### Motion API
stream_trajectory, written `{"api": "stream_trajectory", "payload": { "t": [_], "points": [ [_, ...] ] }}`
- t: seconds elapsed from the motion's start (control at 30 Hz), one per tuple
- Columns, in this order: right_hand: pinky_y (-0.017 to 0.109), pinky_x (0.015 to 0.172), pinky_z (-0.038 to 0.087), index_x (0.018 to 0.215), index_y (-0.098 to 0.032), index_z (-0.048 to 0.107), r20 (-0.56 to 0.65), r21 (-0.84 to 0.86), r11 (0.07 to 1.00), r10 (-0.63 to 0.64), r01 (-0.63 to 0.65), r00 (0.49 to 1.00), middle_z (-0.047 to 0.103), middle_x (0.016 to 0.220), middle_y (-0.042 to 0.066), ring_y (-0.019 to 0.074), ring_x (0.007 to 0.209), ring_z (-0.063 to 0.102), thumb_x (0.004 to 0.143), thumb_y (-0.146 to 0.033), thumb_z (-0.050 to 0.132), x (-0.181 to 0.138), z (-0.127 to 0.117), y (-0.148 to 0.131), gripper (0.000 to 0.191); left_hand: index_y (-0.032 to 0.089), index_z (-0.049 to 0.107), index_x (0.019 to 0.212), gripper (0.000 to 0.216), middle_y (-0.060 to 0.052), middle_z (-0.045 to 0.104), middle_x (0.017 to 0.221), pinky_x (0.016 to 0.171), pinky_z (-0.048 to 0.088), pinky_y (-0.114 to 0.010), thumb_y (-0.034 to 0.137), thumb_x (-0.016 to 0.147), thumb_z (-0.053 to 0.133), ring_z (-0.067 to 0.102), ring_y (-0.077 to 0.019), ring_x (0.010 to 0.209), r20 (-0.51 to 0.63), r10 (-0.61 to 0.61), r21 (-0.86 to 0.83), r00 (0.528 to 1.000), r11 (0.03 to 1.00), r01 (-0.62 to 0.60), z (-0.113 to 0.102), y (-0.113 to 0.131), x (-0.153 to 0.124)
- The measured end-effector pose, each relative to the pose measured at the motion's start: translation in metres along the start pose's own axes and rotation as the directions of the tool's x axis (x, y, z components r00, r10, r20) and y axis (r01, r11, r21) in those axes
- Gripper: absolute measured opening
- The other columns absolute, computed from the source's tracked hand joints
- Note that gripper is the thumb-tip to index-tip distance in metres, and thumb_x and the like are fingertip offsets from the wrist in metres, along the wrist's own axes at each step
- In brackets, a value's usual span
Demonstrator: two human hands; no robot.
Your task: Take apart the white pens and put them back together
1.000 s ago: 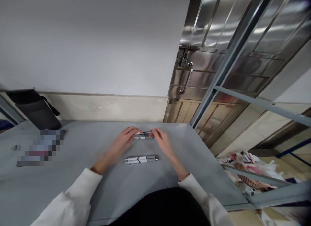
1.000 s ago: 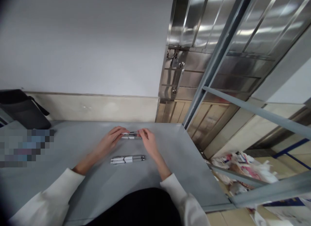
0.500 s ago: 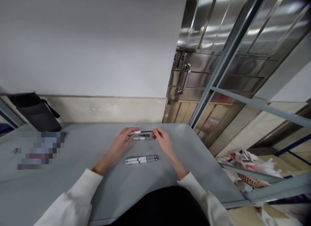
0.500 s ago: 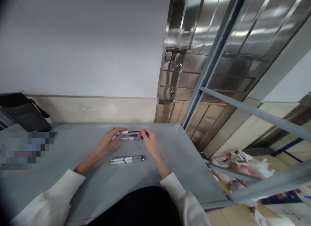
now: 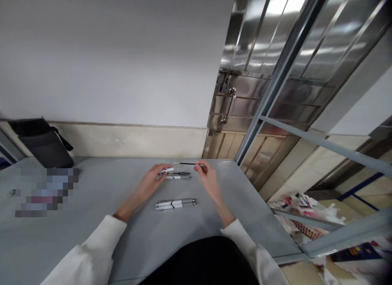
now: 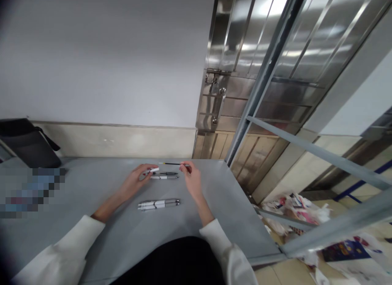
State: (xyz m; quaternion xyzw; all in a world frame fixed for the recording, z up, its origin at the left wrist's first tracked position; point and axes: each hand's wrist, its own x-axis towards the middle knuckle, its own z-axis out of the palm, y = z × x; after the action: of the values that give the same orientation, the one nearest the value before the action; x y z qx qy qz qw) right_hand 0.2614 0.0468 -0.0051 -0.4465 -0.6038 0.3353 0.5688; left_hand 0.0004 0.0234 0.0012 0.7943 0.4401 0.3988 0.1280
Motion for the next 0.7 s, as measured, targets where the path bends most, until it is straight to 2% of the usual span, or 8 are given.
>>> {"api": "stream_trajectory", "payload": {
  "t": [0.5,0.7],
  "points": [
    [0.039,0.082,0.055,0.094,-0.022,0.068,0.018,-0.082,0.996,-0.033,0.035,0.999,0.077,0.082,0.007,0.0264,0.083,0.075,0.093,-0.057,0.059,-0.0024,0.0017,-0.0039,0.036,0.028,0.067,0.127,0.030,-0.005,0.072,0.120,0.092,0.051,-0.035,0.027,0.103,0.047,0.063,-0.0232,0.108,0.026,-0.024,-0.030,0.999,0.999,0.025,-0.0023,0.0021,0.0004],
    [0.038,0.079,0.053,0.085,-0.024,0.068,0.056,-0.089,0.995,-0.031,0.036,0.998,0.075,0.081,0.007,0.0248,0.077,0.072,0.096,-0.059,0.054,-0.0032,0.0016,-0.0065,0.039,0.027,0.066,0.126,0.031,-0.005,0.072,0.118,0.090,0.050,-0.035,0.026,0.103,0.046,0.063,-0.0229,0.104,0.040,-0.020,-0.026,0.999,0.999,0.021,-0.0030,0.0021,0.0006]
  ]
}}
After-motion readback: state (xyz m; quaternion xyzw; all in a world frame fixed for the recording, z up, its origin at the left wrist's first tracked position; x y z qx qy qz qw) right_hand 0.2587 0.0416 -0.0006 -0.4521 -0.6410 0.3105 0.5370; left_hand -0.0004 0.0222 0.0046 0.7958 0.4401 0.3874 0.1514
